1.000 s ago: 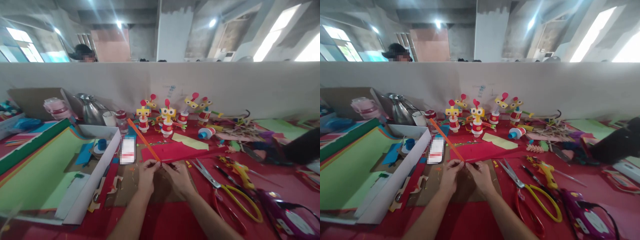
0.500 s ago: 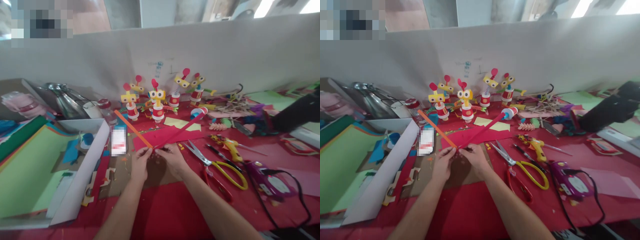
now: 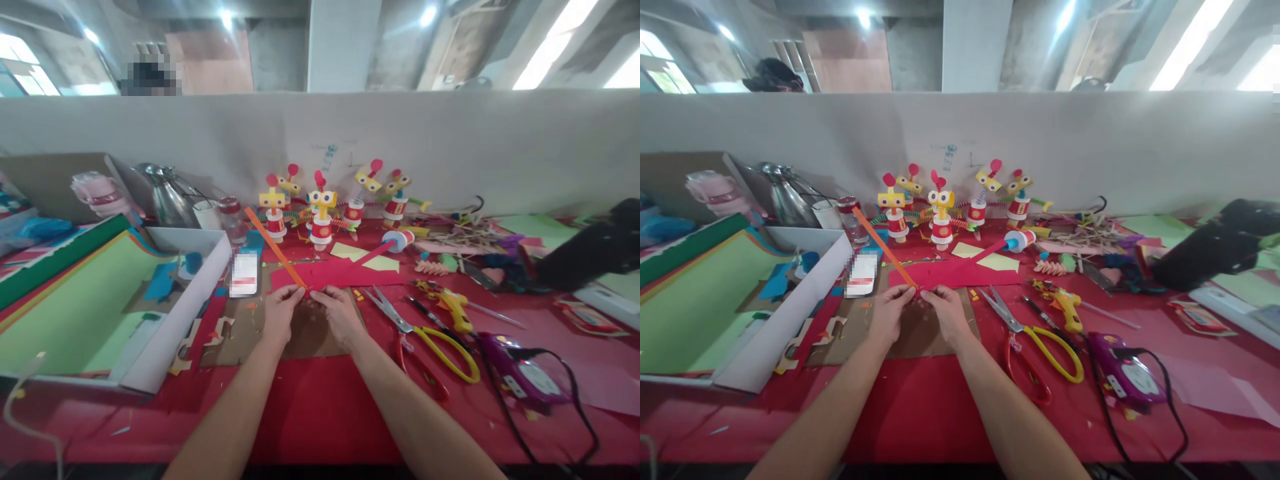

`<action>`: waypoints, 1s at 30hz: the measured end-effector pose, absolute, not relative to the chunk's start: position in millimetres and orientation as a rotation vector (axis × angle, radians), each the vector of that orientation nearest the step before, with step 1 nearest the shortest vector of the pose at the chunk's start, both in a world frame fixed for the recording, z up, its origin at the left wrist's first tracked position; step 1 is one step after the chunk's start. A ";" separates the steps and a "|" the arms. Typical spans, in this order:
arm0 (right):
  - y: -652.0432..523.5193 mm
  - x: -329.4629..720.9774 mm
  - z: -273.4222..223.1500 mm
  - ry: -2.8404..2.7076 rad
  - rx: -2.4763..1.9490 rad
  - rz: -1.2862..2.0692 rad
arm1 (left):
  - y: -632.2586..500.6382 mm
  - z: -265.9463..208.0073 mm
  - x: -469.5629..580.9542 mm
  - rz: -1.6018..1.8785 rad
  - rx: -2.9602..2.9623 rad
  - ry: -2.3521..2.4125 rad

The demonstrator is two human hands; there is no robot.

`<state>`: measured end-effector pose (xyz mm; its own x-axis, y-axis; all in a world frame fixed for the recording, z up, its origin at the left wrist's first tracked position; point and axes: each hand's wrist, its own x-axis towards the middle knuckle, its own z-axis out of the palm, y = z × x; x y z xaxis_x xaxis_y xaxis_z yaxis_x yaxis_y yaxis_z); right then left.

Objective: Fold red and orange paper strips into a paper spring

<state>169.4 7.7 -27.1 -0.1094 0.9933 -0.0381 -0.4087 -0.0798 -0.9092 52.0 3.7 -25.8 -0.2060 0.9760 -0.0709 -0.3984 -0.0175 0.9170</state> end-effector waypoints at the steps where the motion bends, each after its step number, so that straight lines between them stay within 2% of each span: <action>1: 7.9 169.9 -27.4 -0.927 -0.869 1.492 | 3.7 -26.5 53.5 1.529 0.783 1.064; 17: 2.6 163.9 -29.0 -1.036 -0.849 1.410 | -5.7 -25.3 49.7 1.572 0.678 0.927; 23: 4.0 164.8 -26.4 -1.086 -0.940 1.360 | -5.3 -22.3 43.3 1.441 0.718 0.913; 30: 4.4 161.3 -30.8 -1.034 -0.896 1.401 | -2.6 -28.9 39.1 1.449 0.743 0.940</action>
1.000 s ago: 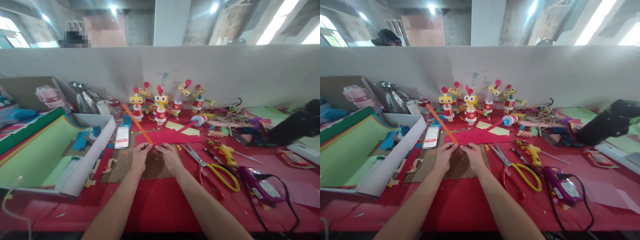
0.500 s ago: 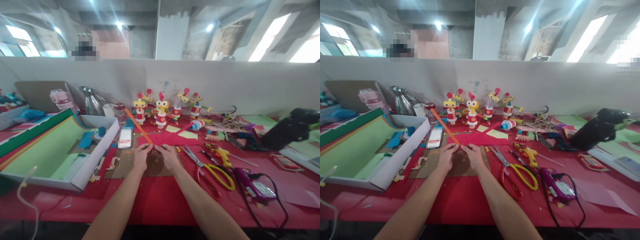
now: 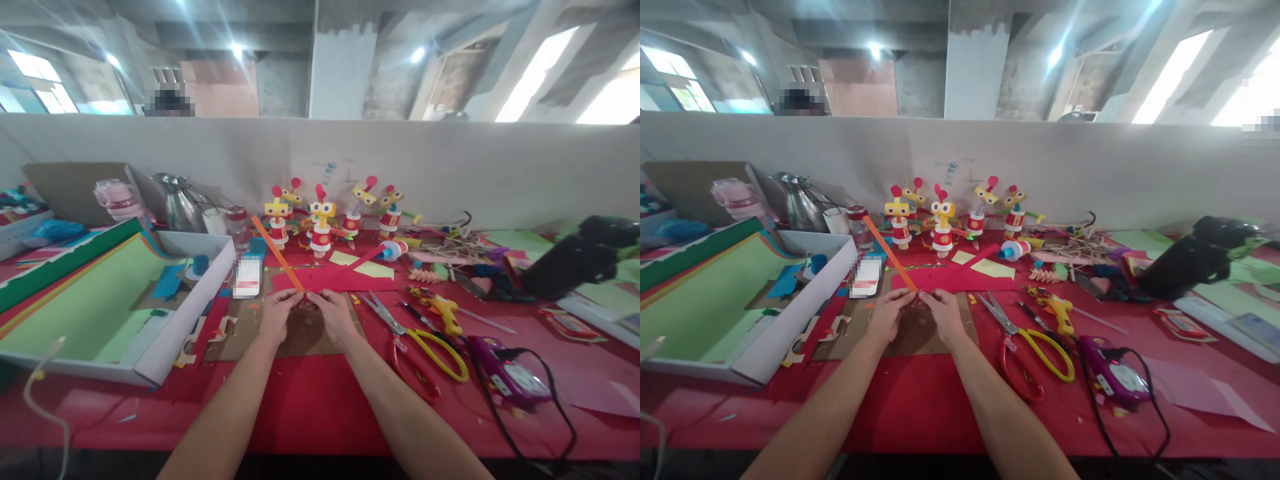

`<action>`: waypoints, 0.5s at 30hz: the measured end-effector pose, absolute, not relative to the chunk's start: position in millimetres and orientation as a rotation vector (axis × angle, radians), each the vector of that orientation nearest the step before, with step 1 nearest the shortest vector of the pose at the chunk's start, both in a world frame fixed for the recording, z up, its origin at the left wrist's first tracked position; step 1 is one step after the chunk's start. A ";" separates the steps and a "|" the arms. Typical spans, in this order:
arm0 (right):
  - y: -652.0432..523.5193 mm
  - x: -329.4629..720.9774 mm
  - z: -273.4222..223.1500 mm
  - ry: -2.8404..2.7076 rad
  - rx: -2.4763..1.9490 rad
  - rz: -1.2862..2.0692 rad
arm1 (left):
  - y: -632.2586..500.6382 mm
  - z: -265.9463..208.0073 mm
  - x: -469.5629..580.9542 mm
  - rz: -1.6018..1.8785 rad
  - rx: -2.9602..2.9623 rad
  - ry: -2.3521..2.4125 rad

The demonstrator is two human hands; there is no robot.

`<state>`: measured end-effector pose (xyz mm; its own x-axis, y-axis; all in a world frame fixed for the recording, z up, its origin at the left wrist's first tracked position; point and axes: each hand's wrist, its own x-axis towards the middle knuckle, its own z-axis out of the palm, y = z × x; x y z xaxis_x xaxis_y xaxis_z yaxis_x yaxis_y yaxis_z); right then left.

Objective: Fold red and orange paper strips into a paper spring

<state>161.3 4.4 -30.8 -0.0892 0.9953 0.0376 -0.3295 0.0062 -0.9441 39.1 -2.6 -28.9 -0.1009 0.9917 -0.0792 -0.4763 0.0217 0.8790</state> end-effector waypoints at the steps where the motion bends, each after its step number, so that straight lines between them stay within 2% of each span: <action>1: 4.5 161.4 -31.5 -1.043 -0.893 1.396 | -1.9 -30.4 39.2 1.455 0.748 0.945; 15: 7.9 171.6 -21.7 -1.284 -0.942 1.245 | -11.0 -13.0 45.1 1.460 0.741 0.939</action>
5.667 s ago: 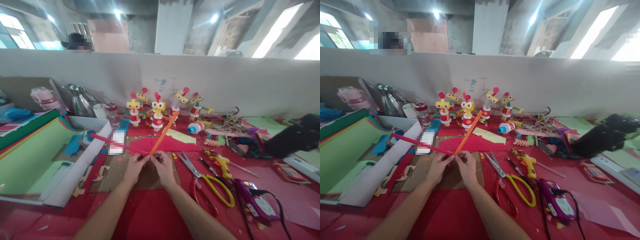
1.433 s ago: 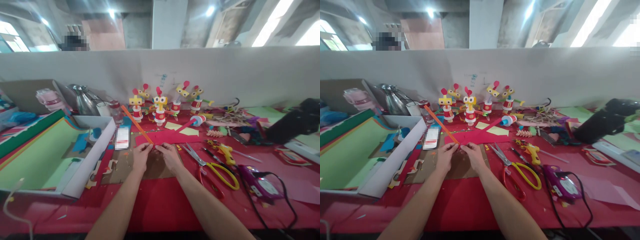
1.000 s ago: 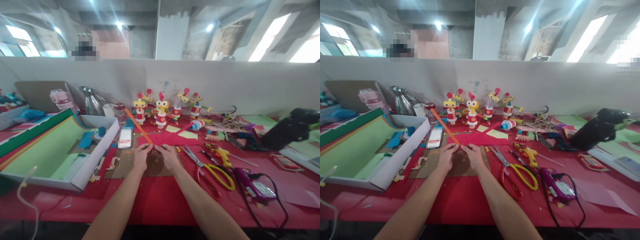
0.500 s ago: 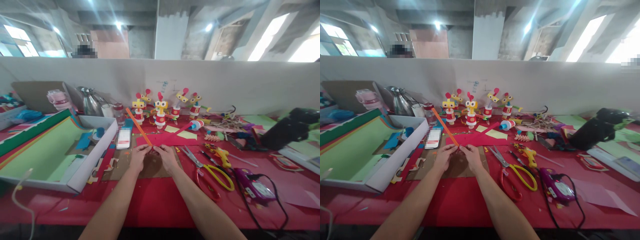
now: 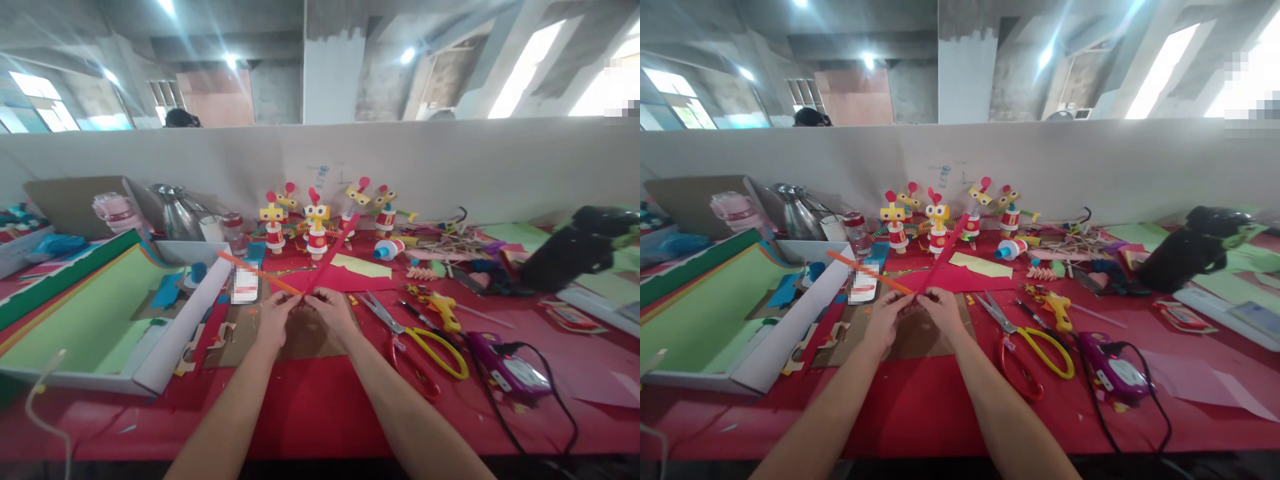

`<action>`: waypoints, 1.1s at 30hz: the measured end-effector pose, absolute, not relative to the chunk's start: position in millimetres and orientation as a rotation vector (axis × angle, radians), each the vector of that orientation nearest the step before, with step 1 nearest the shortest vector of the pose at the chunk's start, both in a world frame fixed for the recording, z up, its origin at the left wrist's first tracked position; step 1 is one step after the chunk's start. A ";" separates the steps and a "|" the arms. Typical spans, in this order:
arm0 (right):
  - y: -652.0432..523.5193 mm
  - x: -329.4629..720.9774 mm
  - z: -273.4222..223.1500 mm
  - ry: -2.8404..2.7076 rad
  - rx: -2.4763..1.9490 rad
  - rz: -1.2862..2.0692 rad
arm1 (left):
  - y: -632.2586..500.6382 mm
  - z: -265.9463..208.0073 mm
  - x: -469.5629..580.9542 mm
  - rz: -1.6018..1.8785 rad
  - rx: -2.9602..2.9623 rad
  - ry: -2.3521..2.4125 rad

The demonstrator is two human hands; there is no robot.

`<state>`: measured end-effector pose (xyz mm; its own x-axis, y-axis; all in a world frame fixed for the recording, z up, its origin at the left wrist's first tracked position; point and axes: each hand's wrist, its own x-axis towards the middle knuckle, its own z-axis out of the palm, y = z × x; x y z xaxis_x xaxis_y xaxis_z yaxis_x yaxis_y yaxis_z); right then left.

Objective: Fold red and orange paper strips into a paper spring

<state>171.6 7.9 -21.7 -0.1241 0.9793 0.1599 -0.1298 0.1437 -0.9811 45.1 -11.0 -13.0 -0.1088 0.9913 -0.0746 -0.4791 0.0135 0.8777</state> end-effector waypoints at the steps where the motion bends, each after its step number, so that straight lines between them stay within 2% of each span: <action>1: 8.7 174.0 -19.4 -1.331 -0.951 1.231 | -11.8 -12.8 43.9 1.445 0.753 0.959; 6: 9.0 174.0 -18.9 -1.502 -0.999 1.145 | -16.7 -21.2 37.7 1.442 0.876 1.082; 12: 0.2 156.7 -27.0 -1.318 -0.879 1.258 | -17.5 -28.9 37.7 1.602 0.704 0.930; 18: -5.9 153.7 -25.2 -1.415 -0.916 1.143 | -19.2 -30.1 38.3 1.623 0.690 0.919; 27: -3.2 153.3 -34.1 -1.211 -0.892 1.247 | -14.6 -41.2 38.3 1.623 0.714 0.987; 33: -6.9 153.9 -28.9 -1.173 -0.802 1.376 | -19.6 -32.2 38.4 1.569 0.672 0.915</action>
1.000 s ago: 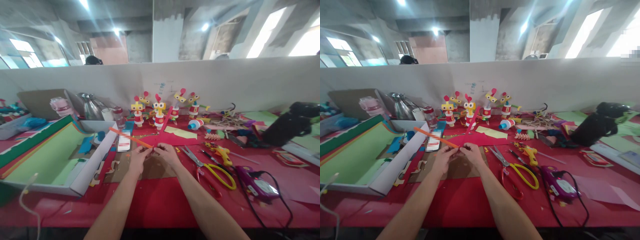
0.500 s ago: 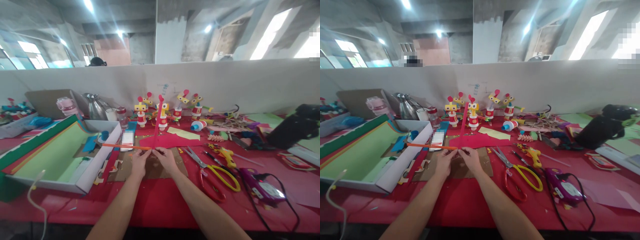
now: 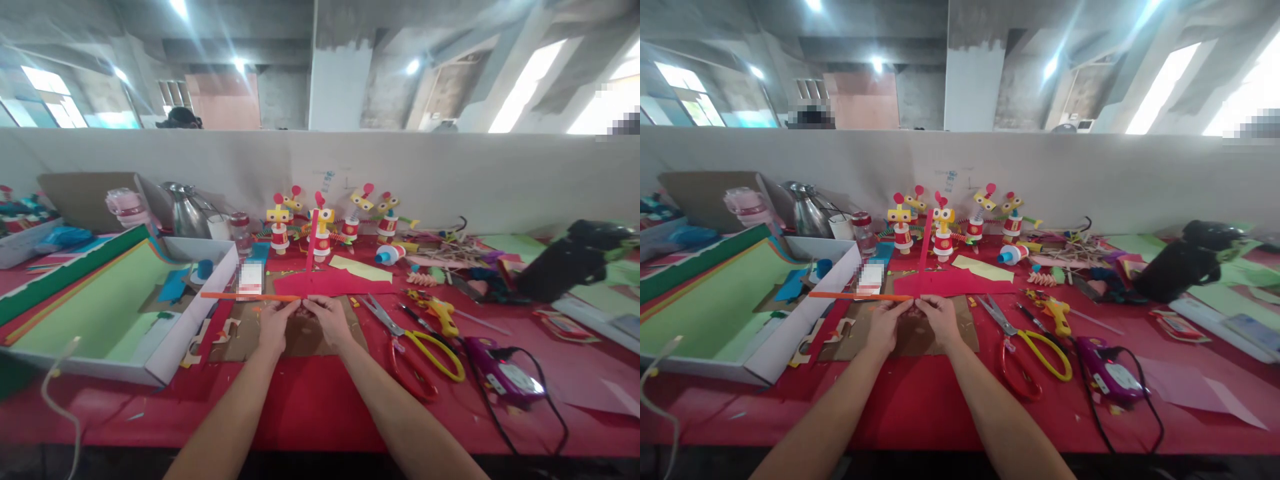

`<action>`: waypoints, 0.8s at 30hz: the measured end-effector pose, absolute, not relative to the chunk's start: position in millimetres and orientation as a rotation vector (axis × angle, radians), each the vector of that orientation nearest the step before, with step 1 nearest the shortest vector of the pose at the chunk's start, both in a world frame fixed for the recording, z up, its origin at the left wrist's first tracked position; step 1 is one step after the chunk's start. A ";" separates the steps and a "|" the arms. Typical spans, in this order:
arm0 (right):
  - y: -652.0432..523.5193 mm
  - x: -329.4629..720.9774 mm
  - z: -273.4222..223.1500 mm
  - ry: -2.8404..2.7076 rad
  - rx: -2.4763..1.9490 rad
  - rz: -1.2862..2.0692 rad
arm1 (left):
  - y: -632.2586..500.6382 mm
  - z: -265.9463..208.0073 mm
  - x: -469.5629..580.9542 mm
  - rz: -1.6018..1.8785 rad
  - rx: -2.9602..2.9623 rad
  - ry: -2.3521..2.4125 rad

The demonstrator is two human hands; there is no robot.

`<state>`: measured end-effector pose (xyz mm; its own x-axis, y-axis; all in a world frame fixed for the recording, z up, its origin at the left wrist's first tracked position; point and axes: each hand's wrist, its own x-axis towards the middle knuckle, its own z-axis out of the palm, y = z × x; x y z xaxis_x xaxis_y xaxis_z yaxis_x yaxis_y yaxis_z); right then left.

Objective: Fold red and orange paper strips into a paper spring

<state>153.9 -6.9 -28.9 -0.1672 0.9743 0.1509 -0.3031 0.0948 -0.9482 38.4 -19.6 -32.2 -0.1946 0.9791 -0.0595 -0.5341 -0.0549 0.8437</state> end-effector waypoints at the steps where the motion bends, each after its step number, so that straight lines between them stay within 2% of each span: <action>1: -7.8 153.2 -27.3 -1.168 -0.802 1.382 | -20.7 -29.5 38.0 1.552 0.650 0.891; 7: -13.1 149.8 -22.4 -1.087 -0.827 1.415 | -24.7 -18.8 35.3 1.498 0.569 0.839; 24: -13.6 162.0 -28.2 -0.987 -0.856 1.394 | -19.5 -32.0 34.7 1.403 0.660 0.852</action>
<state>162.0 -13.6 -28.2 -0.0656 0.9965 0.0514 -0.3795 0.0227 -0.9249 34.7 -19.5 -32.0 -0.0305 0.9926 -0.1178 -0.5624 0.0804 0.8230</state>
